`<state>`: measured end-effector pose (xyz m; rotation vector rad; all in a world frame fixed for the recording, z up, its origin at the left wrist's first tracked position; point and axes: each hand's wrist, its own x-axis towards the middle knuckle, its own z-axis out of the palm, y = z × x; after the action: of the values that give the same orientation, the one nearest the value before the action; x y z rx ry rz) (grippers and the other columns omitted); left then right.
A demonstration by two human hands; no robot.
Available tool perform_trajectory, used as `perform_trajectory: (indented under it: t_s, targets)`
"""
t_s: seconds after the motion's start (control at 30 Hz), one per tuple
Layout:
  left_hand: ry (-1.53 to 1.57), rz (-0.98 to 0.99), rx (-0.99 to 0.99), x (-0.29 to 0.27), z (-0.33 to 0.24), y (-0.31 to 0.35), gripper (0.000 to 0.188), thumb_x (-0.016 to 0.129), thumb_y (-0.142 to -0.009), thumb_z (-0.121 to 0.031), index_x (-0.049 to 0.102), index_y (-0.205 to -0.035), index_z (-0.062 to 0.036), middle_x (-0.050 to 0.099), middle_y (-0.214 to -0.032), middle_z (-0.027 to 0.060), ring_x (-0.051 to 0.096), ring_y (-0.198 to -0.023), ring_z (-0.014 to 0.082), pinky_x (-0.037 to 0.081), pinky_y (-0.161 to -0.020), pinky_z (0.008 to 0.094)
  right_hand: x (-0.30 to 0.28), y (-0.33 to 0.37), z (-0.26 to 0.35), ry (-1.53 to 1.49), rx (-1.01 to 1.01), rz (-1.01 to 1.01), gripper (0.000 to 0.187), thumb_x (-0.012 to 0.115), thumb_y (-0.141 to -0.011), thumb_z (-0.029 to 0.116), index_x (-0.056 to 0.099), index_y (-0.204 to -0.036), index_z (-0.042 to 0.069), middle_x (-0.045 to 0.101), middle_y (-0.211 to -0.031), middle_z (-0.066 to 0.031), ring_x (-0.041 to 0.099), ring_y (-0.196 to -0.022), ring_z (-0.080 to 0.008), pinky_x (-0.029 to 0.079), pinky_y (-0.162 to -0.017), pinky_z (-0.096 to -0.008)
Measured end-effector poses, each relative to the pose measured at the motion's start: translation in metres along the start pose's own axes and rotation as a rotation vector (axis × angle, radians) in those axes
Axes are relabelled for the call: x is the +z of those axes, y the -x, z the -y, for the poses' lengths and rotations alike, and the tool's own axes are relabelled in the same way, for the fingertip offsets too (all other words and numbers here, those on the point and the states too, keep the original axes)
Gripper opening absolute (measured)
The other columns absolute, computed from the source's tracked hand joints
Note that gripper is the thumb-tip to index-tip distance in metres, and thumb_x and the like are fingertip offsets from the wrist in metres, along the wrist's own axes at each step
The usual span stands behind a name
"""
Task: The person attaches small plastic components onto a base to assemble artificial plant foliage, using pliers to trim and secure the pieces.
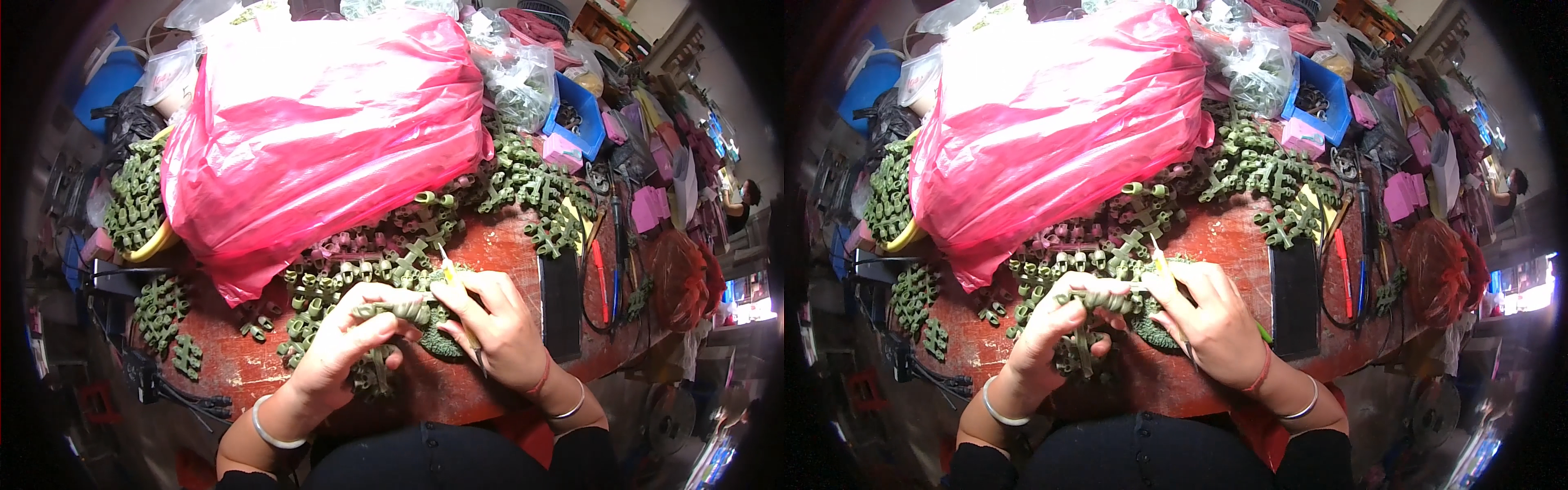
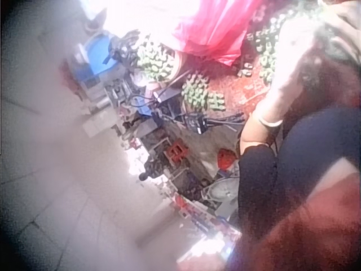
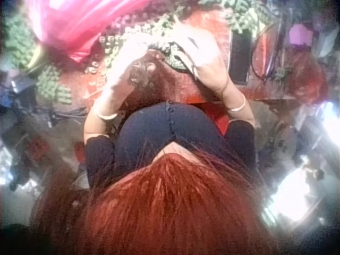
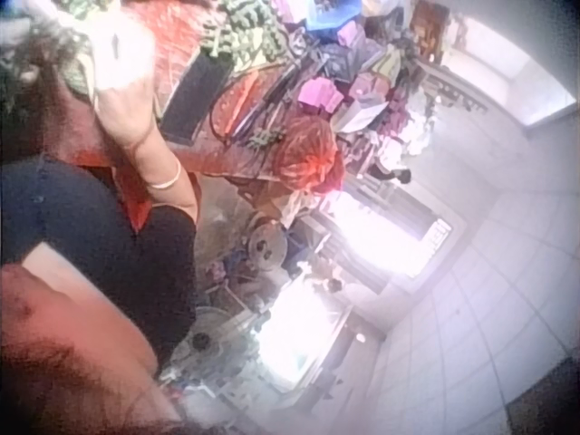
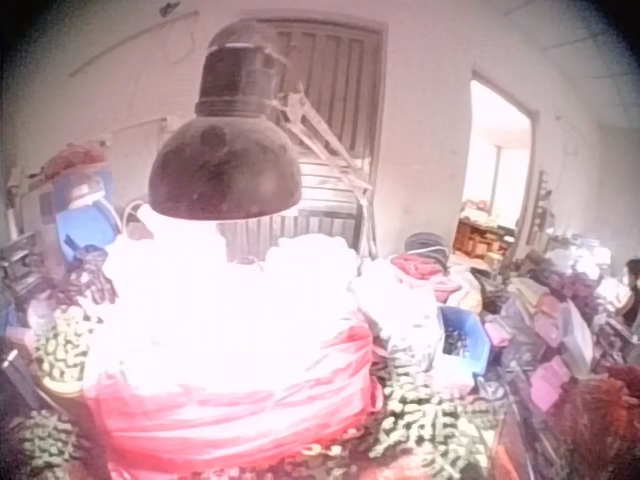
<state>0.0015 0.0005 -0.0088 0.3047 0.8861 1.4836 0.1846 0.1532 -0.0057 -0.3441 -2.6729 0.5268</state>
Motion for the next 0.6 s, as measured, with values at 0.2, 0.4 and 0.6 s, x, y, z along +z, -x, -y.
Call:
perform_trajectory:
  t_s: [0.2,0.4,0.6]
  targets:
    - [0.048,0.171,0.167,-0.013,0.008,-0.006,0.027,0.06,-0.101,-0.03,0.063,-0.098,-0.0033,0.067,-0.104,0.012,0.064,-0.098,0.019,0.051,-0.083,0.0338,0.006,0.002,-0.007,0.016,-0.03,-0.209,0.029,0.075,-0.086,0.007,0.07,-0.115,0.005,0.064,-0.1,-0.012,0.061,-0.092,-0.0304,0.051,-0.079,-0.0397]
    - [-0.327,-0.06,0.169,0.007,0.0,-0.001,0.021,0.07,-0.094,-0.006,0.062,-0.113,-0.0041,0.061,-0.102,0.0041,0.062,-0.097,0.0117,0.049,-0.09,0.0283,-0.004,0.007,-0.004,-0.688,0.358,-0.287,0.013,0.067,-0.099,0.01,0.07,-0.106,-0.001,0.07,-0.091,-0.0118,0.065,-0.076,-0.0182,0.05,-0.07,-0.0296]
    - [-0.67,0.086,0.232,0.002,0.006,-0.001,0.024,0.071,-0.095,-0.013,0.065,-0.117,-0.0043,0.064,-0.11,0.0031,0.059,-0.104,0.0123,0.046,-0.096,0.0298,-0.014,0.007,-0.001,-0.783,0.33,-0.017,0.016,0.065,-0.1,0.013,0.072,-0.102,-0.001,0.07,-0.09,-0.0107,0.066,-0.074,-0.0182,0.051,-0.069,-0.03]
